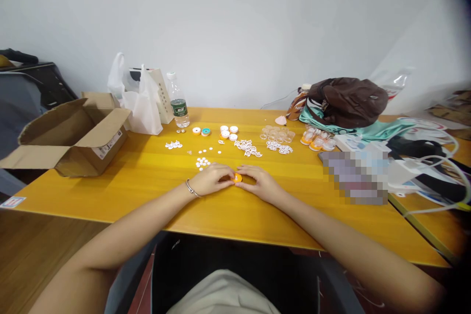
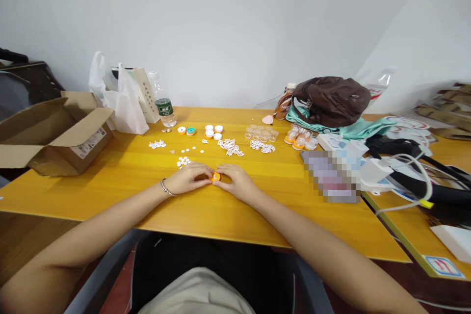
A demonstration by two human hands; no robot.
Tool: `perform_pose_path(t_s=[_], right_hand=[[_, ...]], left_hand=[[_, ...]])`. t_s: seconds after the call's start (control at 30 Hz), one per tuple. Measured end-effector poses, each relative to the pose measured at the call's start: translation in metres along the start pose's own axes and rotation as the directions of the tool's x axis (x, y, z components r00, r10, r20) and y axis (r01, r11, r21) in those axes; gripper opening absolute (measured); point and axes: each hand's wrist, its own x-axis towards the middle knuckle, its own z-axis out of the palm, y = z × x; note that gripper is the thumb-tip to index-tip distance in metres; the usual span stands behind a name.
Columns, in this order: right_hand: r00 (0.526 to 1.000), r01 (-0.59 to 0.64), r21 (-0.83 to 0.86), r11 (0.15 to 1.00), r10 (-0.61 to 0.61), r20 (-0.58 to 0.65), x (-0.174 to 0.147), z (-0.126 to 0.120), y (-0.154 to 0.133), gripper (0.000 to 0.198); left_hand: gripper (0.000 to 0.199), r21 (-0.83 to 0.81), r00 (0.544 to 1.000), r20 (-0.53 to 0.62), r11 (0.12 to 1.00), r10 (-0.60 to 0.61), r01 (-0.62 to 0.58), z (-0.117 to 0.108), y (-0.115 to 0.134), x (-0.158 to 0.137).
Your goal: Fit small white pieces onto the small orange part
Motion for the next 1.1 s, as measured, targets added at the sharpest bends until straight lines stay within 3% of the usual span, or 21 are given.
perform_pose_path(t_s=[0.17, 0.23, 0.3, 0.37, 0.57, 0.8, 1.1], right_hand=[[1.0, -0.003, 0.011, 1.0, 0.003, -0.012, -0.001, -0.001, -0.001, 0.029], [1.0, -0.009, 0.014, 1.0, 0.009, -0.008, -0.001, -0.002, -0.002, 0.028], [1.0, -0.015, 0.017, 1.0, 0.015, 0.0, -0.001, -0.003, -0.003, 0.028], [1.0, -0.019, 0.018, 1.0, 0.019, 0.001, 0.0, -0.003, -0.003, 0.028], [1.0, -0.015, 0.017, 1.0, 0.015, 0.006, 0.0, -0.003, -0.001, 0.029], [1.0, -0.006, 0.023, 1.0, 0.006, -0.002, -0.001, -0.001, 0.002, 0.03], [1.0, 0.001, 0.016, 1.0, -0.001, 0.006, -0.001, -0.001, 0.003, 0.03]], left_hand=[[0.021, 0.054, 0.995, -0.086, 0.997, -0.049, 0.054, -0.019, -0.015, -0.001], [0.022, 0.077, 0.966, -0.201, 0.98, -0.164, 0.183, -0.036, -0.034, -0.005], [0.022, 0.113, 0.909, -0.269, 0.927, -0.319, 0.358, -0.053, -0.057, -0.011], [0.02, 0.174, 0.869, -0.244, 0.862, -0.43, 0.475, -0.065, -0.077, -0.016], [0.017, 0.209, 0.896, -0.137, 0.872, -0.422, 0.443, -0.061, -0.097, -0.016], [0.019, 0.265, 0.893, -0.128, 0.853, -0.431, 0.45, -0.052, -0.103, -0.011], [0.02, 0.357, 0.898, -0.116, 0.826, -0.424, 0.436, -0.055, -0.089, -0.009]])
